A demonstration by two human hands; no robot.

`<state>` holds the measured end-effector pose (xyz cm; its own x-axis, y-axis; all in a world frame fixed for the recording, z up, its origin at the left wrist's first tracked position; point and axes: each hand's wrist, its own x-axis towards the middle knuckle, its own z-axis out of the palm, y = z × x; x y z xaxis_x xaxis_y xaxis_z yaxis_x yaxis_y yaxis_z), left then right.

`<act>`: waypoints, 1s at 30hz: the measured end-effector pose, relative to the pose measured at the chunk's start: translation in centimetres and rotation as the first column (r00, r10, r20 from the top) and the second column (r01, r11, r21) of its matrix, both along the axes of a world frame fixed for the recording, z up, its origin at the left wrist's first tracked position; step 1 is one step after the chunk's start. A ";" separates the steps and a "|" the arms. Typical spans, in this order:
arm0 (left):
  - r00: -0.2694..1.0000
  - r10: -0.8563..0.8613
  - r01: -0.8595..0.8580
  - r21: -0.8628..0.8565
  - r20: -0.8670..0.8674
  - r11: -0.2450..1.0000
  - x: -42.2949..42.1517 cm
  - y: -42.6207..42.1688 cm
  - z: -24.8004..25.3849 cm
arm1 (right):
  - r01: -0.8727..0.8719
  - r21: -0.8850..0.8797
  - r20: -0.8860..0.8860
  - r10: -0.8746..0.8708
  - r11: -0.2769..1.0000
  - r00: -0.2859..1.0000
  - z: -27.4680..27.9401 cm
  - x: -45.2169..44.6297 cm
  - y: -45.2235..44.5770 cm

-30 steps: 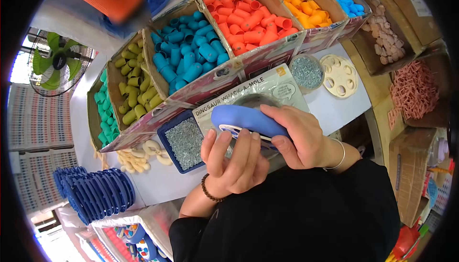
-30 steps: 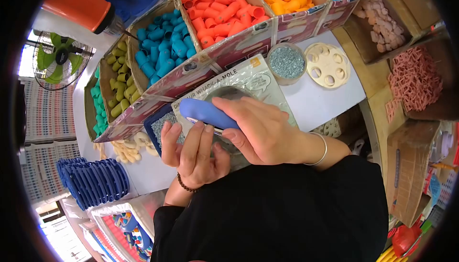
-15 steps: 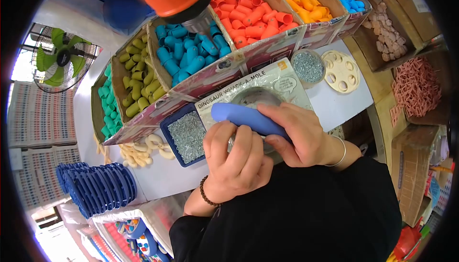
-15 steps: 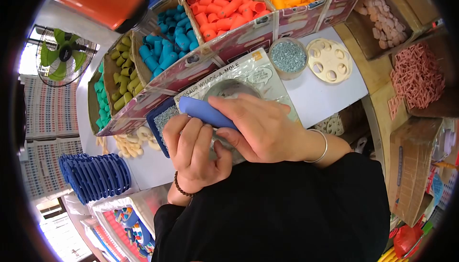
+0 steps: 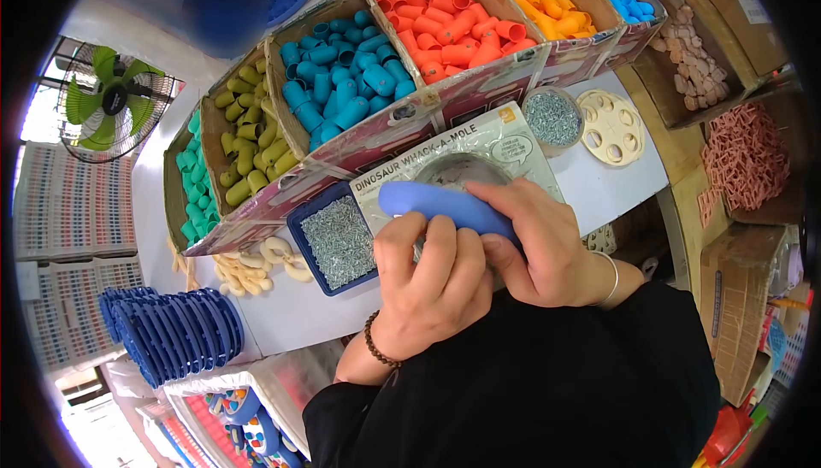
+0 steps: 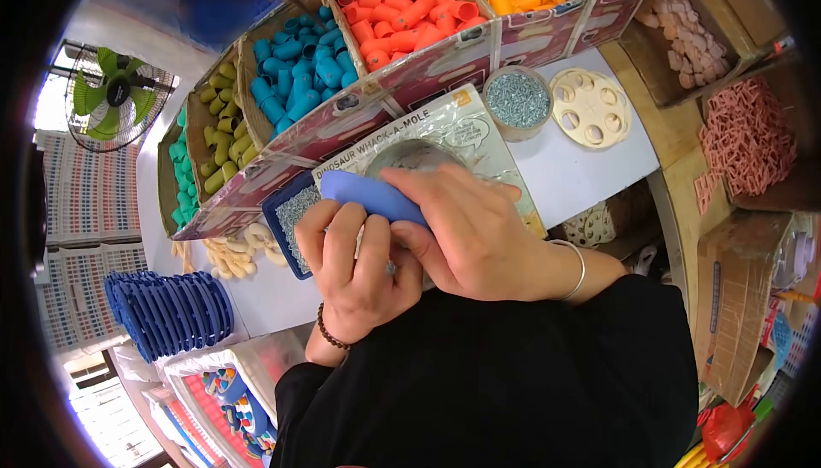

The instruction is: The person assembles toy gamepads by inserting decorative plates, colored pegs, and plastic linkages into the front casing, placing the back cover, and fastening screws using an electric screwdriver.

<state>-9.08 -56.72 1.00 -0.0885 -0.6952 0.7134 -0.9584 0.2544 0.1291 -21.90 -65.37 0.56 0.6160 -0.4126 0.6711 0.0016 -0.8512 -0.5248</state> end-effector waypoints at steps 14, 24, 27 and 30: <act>0.994 -0.108 0.107 -0.029 -0.004 0.994 0.5 -0.5 0.4 | 0.069 0.085 -0.019 -0.067 0.994 0.998 -0.4 0.0 0.8; 0.999 -0.051 0.051 -0.001 -0.016 0.999 -0.1 0.6 0.7 | 0.045 0.020 -0.019 -0.044 0.999 0.999 0.3 0.1 1.1; 0.999 -0.048 0.048 -0.002 -0.025 0.999 -0.1 0.5 0.6 | 0.043 0.003 -0.017 -0.043 0.999 0.999 0.1 0.1 1.0; 0.999 -0.044 0.044 0.007 -0.027 0.999 -0.2 0.7 0.6 | 0.048 -0.002 -0.004 -0.048 0.999 0.999 -0.4 0.1 1.0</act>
